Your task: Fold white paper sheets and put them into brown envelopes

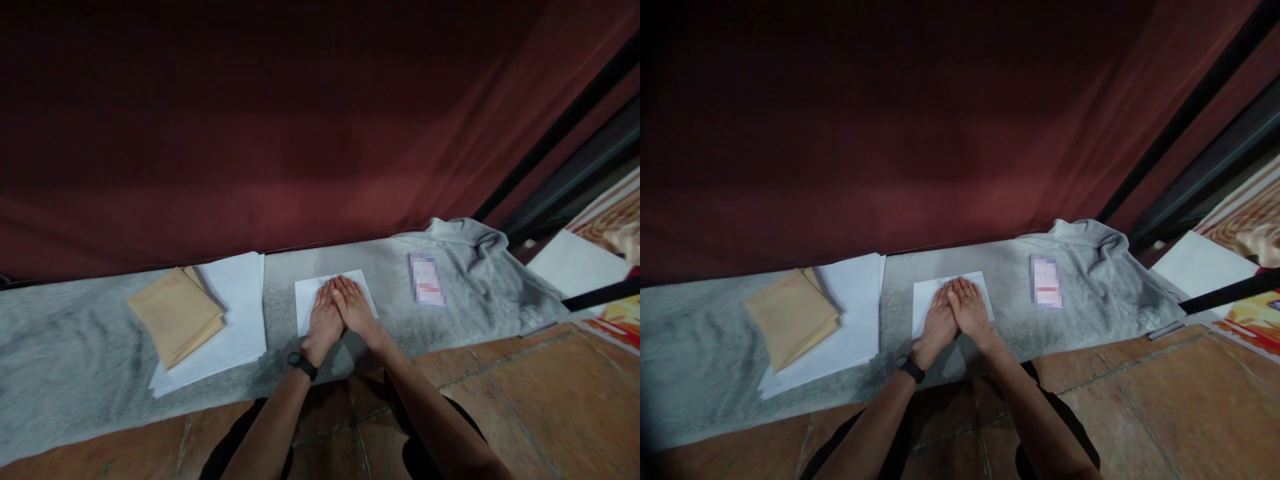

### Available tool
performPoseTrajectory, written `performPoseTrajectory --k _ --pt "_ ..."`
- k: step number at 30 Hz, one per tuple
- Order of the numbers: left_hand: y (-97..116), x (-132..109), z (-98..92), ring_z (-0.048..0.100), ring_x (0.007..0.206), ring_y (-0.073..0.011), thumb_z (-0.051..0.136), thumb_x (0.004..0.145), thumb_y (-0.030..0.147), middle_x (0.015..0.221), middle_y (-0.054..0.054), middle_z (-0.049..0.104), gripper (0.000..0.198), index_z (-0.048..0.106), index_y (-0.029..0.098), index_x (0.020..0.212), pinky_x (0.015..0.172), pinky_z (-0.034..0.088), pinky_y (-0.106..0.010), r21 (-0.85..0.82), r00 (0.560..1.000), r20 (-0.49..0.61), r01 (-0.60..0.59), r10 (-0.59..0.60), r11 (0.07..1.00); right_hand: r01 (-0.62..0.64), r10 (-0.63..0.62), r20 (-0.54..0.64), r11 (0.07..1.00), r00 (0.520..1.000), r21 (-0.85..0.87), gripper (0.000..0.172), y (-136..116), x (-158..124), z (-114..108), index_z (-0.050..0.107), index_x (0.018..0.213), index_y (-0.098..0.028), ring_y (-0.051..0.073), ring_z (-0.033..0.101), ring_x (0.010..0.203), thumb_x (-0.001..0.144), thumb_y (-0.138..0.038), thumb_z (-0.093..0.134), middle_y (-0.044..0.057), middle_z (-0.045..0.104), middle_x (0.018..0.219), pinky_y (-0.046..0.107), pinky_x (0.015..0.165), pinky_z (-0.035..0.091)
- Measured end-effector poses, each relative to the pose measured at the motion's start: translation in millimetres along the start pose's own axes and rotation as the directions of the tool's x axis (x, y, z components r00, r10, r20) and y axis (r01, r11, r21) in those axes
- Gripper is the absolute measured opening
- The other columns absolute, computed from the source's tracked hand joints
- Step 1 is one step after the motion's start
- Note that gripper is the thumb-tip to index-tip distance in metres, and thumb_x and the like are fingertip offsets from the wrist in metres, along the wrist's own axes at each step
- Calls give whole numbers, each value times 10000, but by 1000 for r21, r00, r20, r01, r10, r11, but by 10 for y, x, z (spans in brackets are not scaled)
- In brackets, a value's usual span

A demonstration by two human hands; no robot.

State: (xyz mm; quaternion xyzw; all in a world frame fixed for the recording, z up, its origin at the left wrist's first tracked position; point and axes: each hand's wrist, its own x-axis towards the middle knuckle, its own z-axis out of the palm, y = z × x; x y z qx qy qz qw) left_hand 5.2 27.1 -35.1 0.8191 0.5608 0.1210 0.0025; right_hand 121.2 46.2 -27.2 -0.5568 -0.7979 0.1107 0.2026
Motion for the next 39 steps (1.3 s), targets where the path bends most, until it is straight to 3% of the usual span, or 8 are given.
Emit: performPoseTrajectory --k 4,9,17,21,25,30,33,39 --pt "-101 -22 -90 284 1559 -276 293 1028 197 1643 -196 361 567 382 14 1557 1279 273 -471 39 992 14 124 -124 992 32 -35 -24 991 999 -131 575 62 0 19 478 1532 -89 270 372 1522 1106 -398 249 153 431 1614 477 1255 269" --pt "-223 -62 -121 278 1561 -293 292 1053 328 1653 -212 329 615 352 -5 1566 1276 266 -473 63 969 10 244 -245 968 -12 -11 -103 975 995 -220 579 154 -19 31 471 1533 -71 319 414 1493 1090 -414 327 180 433 1603 504 1221 309" --pt "-440 -229 -198 293 1556 -299 294 1051 397 1631 -222 375 655 356 -4 1565 1270 272 -471 88 946 -24 325 -324 942 -77 38 -142 958 989 -278 602 440 -111 -71 439 1548 -48 323 461 1459 1084 -418 337 184 459 1583 502 1217 315" --pt "-451 -272 -226 342 1533 -319 301 1046 368 1595 -244 425 630 387 -1 1551 1257 288 -517 90 928 -81 371 -365 924 -120 82 -158 962 984 -246 579 454 -146 -179 464 1538 -61 341 466 1455 1081 -387 318 194 466 1573 552 1217 311" --pt "-142 -358 -170 295 1552 -319 341 1032 308 1624 -232 383 616 342 17 1575 1258 293 -533 42 951 -166 270 -260 962 -60 44 -122 989 992 -134 587 215 -270 -210 405 1574 -81 311 392 1510 1090 -390 283 173 403 1621 538 1231 317" --pt "245 -571 -49 262 1566 -285 338 966 108 1656 -193 339 688 188 88 1637 1260 297 -525 31 997 -72 44 -42 999 130 -130 -2 990 991 -57 565 -43 -565 -101 362 1604 -165 246 363 1530 1083 -382 355 127 401 1635 491 1250 324" --pt "248 -651 -41 271 1562 -292 336 980 130 1656 -204 334 674 185 69 1634 1261 295 -522 40 998 -47 47 -46 998 146 -148 -25 985 989 -91 581 13 -688 -77 397 1582 -116 259 378 1520 1077 -405 386 155 432 1613 488 1257 314" --pt "114 -745 -81 310 1547 -311 391 1044 374 1641 -232 350 671 246 52 1614 1231 356 -519 49 989 -115 95 -89 994 160 -176 -90 974 980 -162 628 256 -801 -156 386 1574 -63 277 372 1521 1072 -439 398 184 418 1617 482 1259 299"
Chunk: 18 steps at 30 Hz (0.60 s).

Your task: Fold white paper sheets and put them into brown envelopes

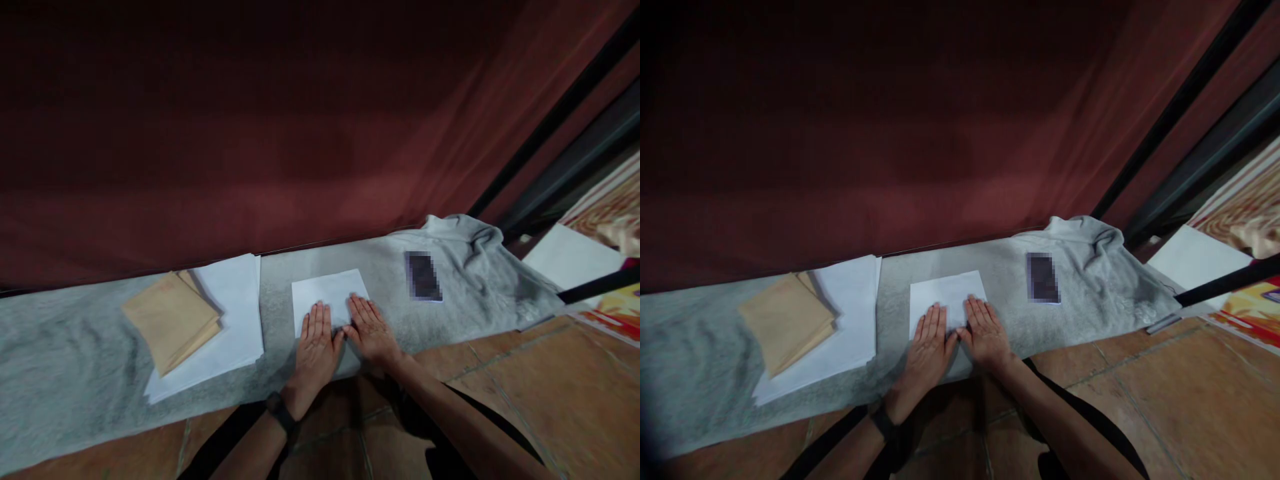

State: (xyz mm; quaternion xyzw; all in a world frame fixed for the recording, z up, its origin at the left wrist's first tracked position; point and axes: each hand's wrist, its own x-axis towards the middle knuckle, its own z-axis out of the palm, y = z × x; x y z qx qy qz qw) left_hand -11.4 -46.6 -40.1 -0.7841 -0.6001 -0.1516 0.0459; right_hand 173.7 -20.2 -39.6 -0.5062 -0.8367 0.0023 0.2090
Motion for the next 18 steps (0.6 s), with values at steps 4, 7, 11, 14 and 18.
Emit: performPoseTrajectory --k 4,7,11,14,18 --pt "-55 -69 -43 297 1547 -349 411 1036 506 1617 -288 360 752 293 -2 1579 1200 394 -536 2 999 -48 12 -11 1000 -8 8 -10 1000 1000 -21 662 94 -67 -39 359 1584 -57 295 378 1517 1067 -468 405 201 418 1614 504 1246 314" --pt "-99 -118 -86 294 1548 -356 413 1034 515 1616 -297 351 757 314 -12 1569 1211 377 -539 1 999 -49 8 -8 1000 -39 39 -9 999 999 -38 676 143 -113 -46 356 1586 -55 313 395 1506 1065 -485 398 213 424 1607 525 1236 327" --pt "-160 -163 -132 339 1526 -377 402 1032 528 1610 -301 359 760 348 -22 1554 1213 370 -553 12 999 -37 32 -31 999 -85 84 -19 995 996 -59 679 155 -156 -71 377 1571 -32 333 412 1493 1065 -485 397 230 432 1596 542 1233 329" --pt "-162 -153 -165 344 1522 -385 383 1042 487 1602 -294 377 722 335 -7 1567 1213 358 -588 -1 997 -55 56 -56 998 -113 112 -15 993 994 -46 674 81 -138 -138 357 1586 -47 341 398 1501 1062 -467 417 224 418 1605 558 1241 311" --pt "-46 -107 -186 272 1560 -316 352 1052 312 1649 -212 341 636 224 69 1625 1250 317 -565 -45 997 -62 -37 34 998 -8 6 51 999 999 38 634 -112 -59 -222 347 1599 -85 292 316 1548 1074 -438 392 158 333 1662 503 1274 276"
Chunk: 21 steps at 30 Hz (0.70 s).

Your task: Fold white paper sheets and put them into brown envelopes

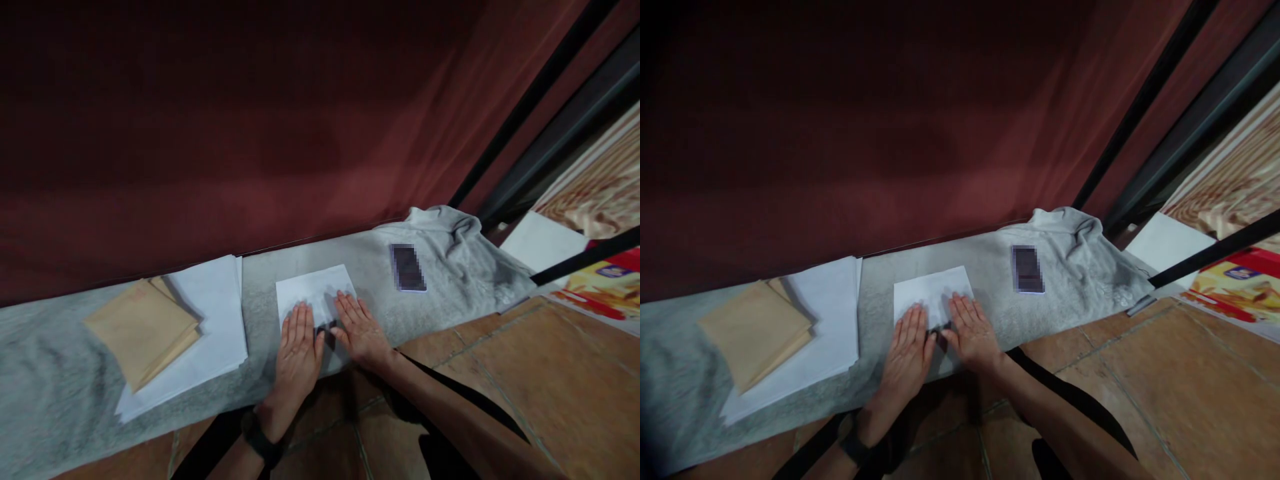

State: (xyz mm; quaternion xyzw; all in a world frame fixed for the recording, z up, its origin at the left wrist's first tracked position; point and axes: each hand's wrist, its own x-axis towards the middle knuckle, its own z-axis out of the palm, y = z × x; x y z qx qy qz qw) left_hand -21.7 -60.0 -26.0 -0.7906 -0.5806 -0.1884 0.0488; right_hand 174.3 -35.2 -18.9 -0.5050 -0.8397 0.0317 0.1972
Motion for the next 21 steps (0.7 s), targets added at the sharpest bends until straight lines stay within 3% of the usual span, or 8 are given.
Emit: performPoseTrajectory --k 5,9,15,21 --pt "130 -32 79 258 1564 -263 306 1042 194 1652 -195 339 617 182 59 1631 1257 337 -495 -9 992 66 -103 103 995 39 -43 67 998 997 54 563 -103 16 48 415 1570 -107 243 363 1529 1087 -388 350 132 386 1639 458 1272 299" --pt "106 -91 104 262 1562 -284 370 1045 278 1652 -201 330 633 225 65 1624 1260 322 -512 24 994 96 -54 51 998 50 -50 25 999 998 14 613 15 -23 99 396 1580 -95 268 380 1519 1061 -422 420 156 388 1634 466 1266 311" --pt "37 -182 72 299 1548 -328 397 1048 362 1637 -240 348 667 242 50 1617 1225 370 -533 44 998 17 52 -52 998 19 -20 -24 999 1000 -43 672 185 -108 151 357 1587 -51 302 381 1516 1061 -466 401 210 409 1614 517 1243 331" --pt "-11 -92 -6 366 1521 -326 358 1045 329 1585 -238 447 614 316 51 1591 1222 374 -538 28 995 13 99 -100 995 -68 68 5 997 998 -48 619 195 -46 41 481 1510 -26 327 423 1487 1072 -447 365 222 460 1580 547 1259 281"
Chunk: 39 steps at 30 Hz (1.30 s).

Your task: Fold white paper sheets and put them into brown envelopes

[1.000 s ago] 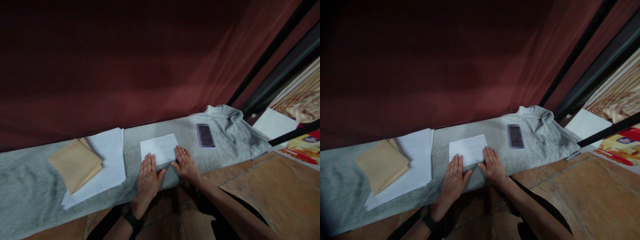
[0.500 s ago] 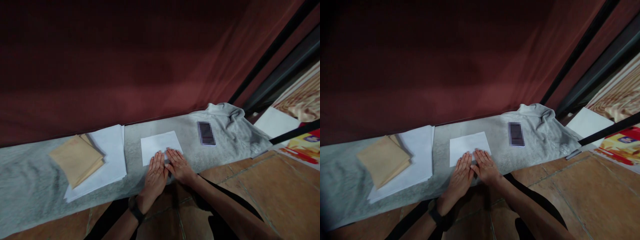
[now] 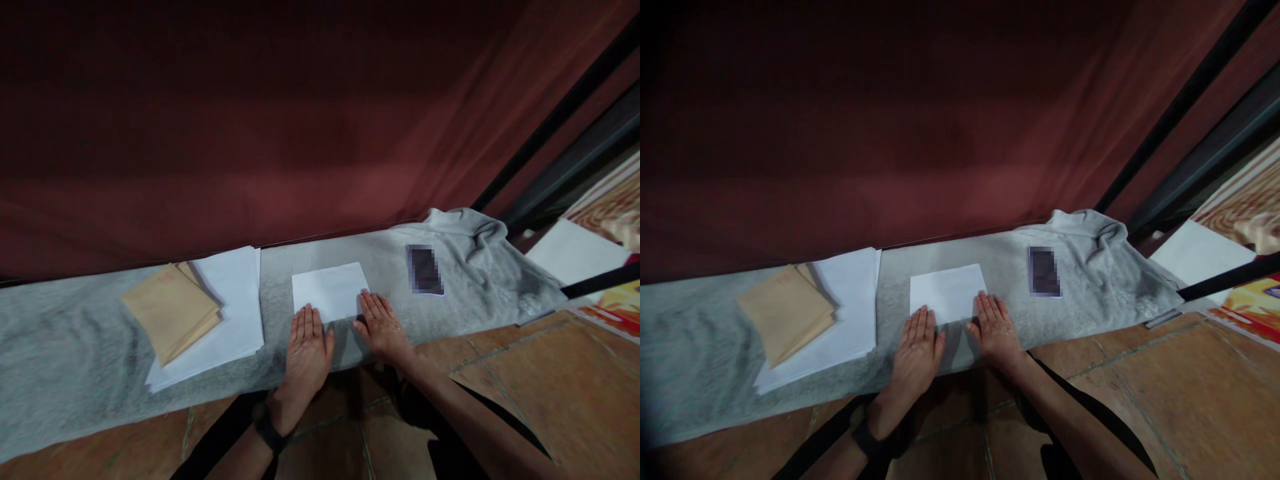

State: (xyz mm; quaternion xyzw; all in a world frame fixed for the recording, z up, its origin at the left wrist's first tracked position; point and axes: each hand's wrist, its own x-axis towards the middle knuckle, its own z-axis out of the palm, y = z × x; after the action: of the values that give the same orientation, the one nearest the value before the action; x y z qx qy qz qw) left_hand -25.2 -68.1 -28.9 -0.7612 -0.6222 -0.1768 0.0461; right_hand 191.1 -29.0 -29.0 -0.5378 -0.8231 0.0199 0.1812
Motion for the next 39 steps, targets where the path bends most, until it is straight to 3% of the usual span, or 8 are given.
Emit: performPoseTrajectory --k 5,11,14,19,25,33,37,39 --pt "118 440 29 299 1556 -265 326 1023 228 1641 -174 385 582 349 62 1580 1273 307 -489 -62 997 36 -62 64 996 -64 57 56 988 997 139 555 -114 396 -122 583 1451 -122 266 461 1467 1102 -406 258 141 542 1540 512 1254 308" --pt "176 780 317 306 1551 -288 319 996 154 1622 -149 424 576 414 114 1563 1244 331 -536 -16 994 99 -41 42 999 -44 36 46 982 998 182 563 -277 782 120 559 1466 -91 230 445 1477 1110 -371 224 153 536 1543 459 1252 325" --pt "112 813 372 287 1558 -291 326 995 159 1632 -144 404 576 421 119 1562 1253 306 -543 31 990 139 -10 6 999 -66 61 56 991 997 112 542 -310 855 229 554 1473 -95 243 418 1496 1110 -363 253 152 496 1574 469 1265 281" --pt "-53 816 304 231 1577 -266 271 1031 228 1663 -158 330 578 370 76 1580 1276 258 -509 92 979 188 59 -75 994 -83 83 26 996 996 14 507 -303 855 306 502 1522 -140 267 393 1511 1099 -367 342 137 418 1620 488 1260 255" --pt "-266 761 252 239 1575 -283 311 1034 288 1660 -197 317 604 339 45 1587 1266 277 -497 100 986 116 112 -123 989 -132 129 -48 989 990 -61 538 -154 809 327 467 1547 -130 311 425 1488 1088 -398 383 159 438 1602 509 1217 313" --pt "-417 757 211 375 1515 -337 342 1034 384 1594 -257 412 644 415 -23 1528 1234 329 -519 133 972 96 199 -212 971 -219 208 -105 970 972 -106 602 49 743 305 417 1557 -41 332 448 1465 1081 -408 381 207 440 1591 521 1211 317" --pt "-389 793 142 401 1502 -331 315 1041 384 1568 -248 456 622 445 4 1516 1230 331 -541 109 972 71 217 -226 970 -269 257 -126 959 958 -91 592 7 751 252 477 1502 14 346 431 1475 1079 -386 371 248 436 1580 522 1218 311" --pt "-289 782 108 366 1523 -316 291 1048 362 1590 -234 432 612 428 9 1529 1244 316 -533 68 983 51 174 -178 982 -245 237 -119 968 964 -58 582 -71 750 232 475 1509 -4 332 408 1494 1081 -379 354 230 417 1600 510 1225 309"
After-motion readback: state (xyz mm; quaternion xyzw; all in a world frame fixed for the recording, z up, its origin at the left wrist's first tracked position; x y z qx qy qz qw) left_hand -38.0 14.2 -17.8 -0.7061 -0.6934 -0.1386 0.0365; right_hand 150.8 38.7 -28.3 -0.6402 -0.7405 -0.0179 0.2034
